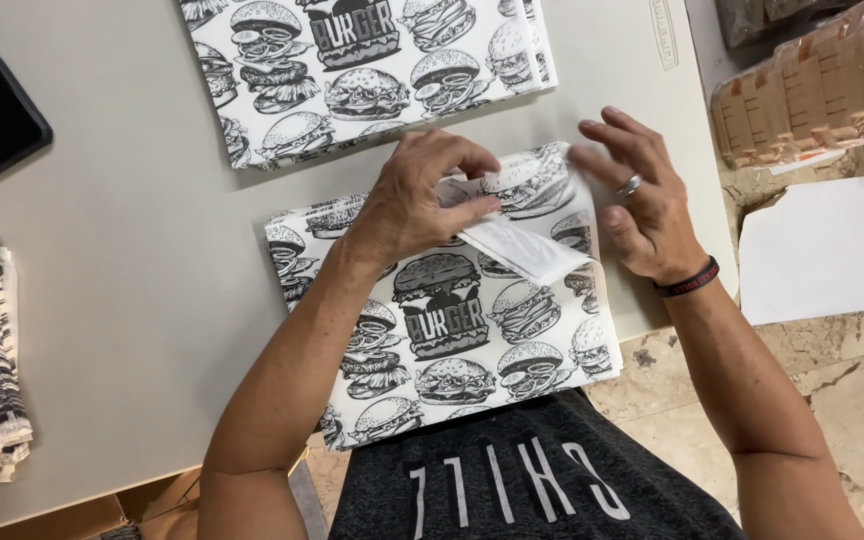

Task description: Folding printed burger wrapping papers and peeling adhesive strips to prepare them for use.

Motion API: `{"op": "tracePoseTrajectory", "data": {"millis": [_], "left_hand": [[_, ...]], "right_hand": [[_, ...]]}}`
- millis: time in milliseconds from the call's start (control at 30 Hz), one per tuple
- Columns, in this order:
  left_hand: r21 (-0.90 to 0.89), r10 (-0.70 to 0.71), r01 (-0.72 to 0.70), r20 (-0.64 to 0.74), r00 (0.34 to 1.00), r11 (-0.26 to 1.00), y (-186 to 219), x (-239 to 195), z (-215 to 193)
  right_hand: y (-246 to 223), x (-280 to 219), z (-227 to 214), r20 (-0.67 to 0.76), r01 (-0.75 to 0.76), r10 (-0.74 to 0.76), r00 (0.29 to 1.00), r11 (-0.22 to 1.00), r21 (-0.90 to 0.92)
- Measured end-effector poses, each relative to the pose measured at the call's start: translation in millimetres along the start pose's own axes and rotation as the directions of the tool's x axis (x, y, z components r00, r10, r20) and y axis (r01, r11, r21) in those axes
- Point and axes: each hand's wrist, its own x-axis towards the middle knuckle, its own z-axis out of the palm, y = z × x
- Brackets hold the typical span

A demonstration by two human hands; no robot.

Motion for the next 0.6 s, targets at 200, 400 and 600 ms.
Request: {"op": "tracePoseTrajectory", "data": {"millis": [200, 400, 600], "left_hand": [[-0.018, -0.01, 0.01, 0.003, 1.0, 1.0, -2, 0, -1], [-0.005, 0.019, -0.019, 0.005, 1.0, 1.0, 2, 2, -4], [0.017, 0.083, -0.083, -0.021, 0.996, 0.996, -3, -2, -3]], "right_hand": [[8, -14, 5, -0.108, -0.078, 0.1, 0.989, 0.978, 0.191], [-19, -6, 9, -0.063, -0.255, 0.304, 0.951, 0.879, 0.403], [-28, -2, 14, -0.1, -0.251, 0.308, 0.946, 0.893, 0.374]]}}
